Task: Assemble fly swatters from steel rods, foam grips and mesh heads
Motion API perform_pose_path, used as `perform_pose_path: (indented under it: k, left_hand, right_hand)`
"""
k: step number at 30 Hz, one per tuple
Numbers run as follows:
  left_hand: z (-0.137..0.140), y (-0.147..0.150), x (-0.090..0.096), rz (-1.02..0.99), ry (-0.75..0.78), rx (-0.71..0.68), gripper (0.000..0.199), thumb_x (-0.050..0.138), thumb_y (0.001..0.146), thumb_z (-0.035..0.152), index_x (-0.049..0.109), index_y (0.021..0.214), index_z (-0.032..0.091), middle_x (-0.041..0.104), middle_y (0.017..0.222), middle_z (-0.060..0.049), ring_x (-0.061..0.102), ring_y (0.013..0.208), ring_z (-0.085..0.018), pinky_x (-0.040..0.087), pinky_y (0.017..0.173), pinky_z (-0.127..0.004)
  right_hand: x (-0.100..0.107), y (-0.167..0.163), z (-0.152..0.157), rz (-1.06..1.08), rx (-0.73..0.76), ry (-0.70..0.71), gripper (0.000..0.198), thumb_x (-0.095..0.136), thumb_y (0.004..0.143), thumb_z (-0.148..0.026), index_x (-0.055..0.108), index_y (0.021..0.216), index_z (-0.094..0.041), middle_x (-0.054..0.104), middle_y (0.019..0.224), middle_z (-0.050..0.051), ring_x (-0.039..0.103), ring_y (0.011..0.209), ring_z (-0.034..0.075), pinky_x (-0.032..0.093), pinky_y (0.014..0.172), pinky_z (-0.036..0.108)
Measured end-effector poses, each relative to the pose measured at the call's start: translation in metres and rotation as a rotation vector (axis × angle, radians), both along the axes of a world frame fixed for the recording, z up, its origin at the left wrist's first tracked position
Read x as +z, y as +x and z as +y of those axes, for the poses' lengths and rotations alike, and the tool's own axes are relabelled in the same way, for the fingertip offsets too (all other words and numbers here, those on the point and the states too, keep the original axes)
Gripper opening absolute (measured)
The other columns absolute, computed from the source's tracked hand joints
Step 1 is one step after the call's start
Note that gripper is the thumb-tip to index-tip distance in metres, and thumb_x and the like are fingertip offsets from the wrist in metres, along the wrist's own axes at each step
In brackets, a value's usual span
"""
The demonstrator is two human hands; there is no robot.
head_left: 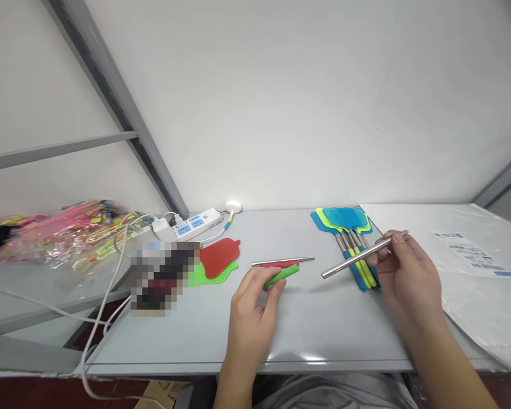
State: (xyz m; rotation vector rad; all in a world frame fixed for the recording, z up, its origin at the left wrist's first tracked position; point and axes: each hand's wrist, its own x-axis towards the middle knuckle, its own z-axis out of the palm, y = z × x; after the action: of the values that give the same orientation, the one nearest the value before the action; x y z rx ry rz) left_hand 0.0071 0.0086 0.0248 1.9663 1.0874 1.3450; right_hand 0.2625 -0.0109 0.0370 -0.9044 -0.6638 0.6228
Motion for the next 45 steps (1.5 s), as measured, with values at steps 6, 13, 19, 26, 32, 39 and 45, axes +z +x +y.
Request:
perform_pose_path:
  k: [6,13,19,26,32,39,45]
  left_hand:
    - [-0.008,0.006,-0.006,0.134,0.029,-0.155,0.015,0.054,0.095,0.024,0.066,0.106,0.024,0.067,0.095,-0.005,0.062,0.086,-0.018,0.049,0.075,-0.03]
    - [-0.008,0.006,-0.005,0.235,0.135,-0.186,0.019,0.052,0.096,0.019,0.063,0.11,0.025,0.065,0.088,-0.003,0.058,0.081,-0.017,0.045,0.072,-0.03]
    - [-0.007,0.006,-0.006,0.293,0.095,-0.166,0.016,0.051,0.097,0.021,0.062,0.109,0.025,0.066,0.093,-0.003,0.058,0.087,-0.018,0.045,0.076,-0.031]
    - [0.0,0.011,-0.011,0.542,0.013,-0.118,0.015,0.049,0.097,0.023,0.063,0.101,0.026,0.065,0.098,-0.003,0.056,0.095,-0.022,0.044,0.082,-0.037]
    - [0.001,0.015,-0.013,0.674,0.015,-0.005,0.018,0.053,0.095,0.022,0.064,0.108,0.029,0.06,0.119,-0.004,0.047,0.112,-0.025,0.038,0.094,-0.045]
    - [0.0,0.021,-0.014,0.721,0.019,0.079,0.04,0.049,0.097,0.027,0.046,0.137,0.028,0.051,0.14,-0.008,0.041,0.125,-0.028,0.029,0.104,-0.052]
    - [-0.001,0.023,-0.012,0.711,0.042,0.093,0.031,0.054,0.094,0.023,0.054,0.124,0.029,0.058,0.121,-0.006,0.048,0.112,-0.026,0.029,0.102,-0.049]
  right_hand:
    - [-0.012,-0.03,-0.027,0.055,-0.136,-0.014,0.018,0.057,0.093,-0.039,0.056,0.092,-0.021,0.059,0.066,-0.005,0.058,0.046,0.011,0.049,0.051,0.026]
    - [-0.015,-0.038,-0.033,-0.011,-0.24,0.051,0.018,0.054,0.095,-0.039,0.053,0.093,-0.021,0.062,0.068,-0.005,0.058,0.043,0.012,0.049,0.048,0.027]
    - [-0.015,-0.04,-0.035,-0.044,-0.267,0.061,0.017,0.052,0.096,-0.039,0.051,0.096,-0.021,0.062,0.07,-0.005,0.059,0.045,0.012,0.052,0.051,0.029]
    - [-0.019,-0.046,-0.037,-0.148,-0.321,0.058,0.017,0.053,0.096,-0.039,0.049,0.095,-0.022,0.063,0.076,-0.004,0.062,0.048,0.012,0.051,0.052,0.028]
    - [-0.021,-0.046,-0.036,-0.183,-0.318,0.028,0.018,0.054,0.095,-0.039,0.049,0.096,-0.022,0.062,0.079,-0.004,0.064,0.051,0.012,0.053,0.055,0.03]
    - [-0.02,-0.044,-0.038,-0.153,-0.312,-0.042,0.018,0.053,0.096,-0.039,0.05,0.098,-0.022,0.062,0.08,-0.003,0.066,0.055,0.014,0.054,0.057,0.03]
    - [-0.018,-0.044,-0.04,-0.151,-0.324,-0.066,0.018,0.052,0.097,-0.039,0.05,0.099,-0.021,0.062,0.081,-0.004,0.066,0.055,0.014,0.054,0.058,0.03]
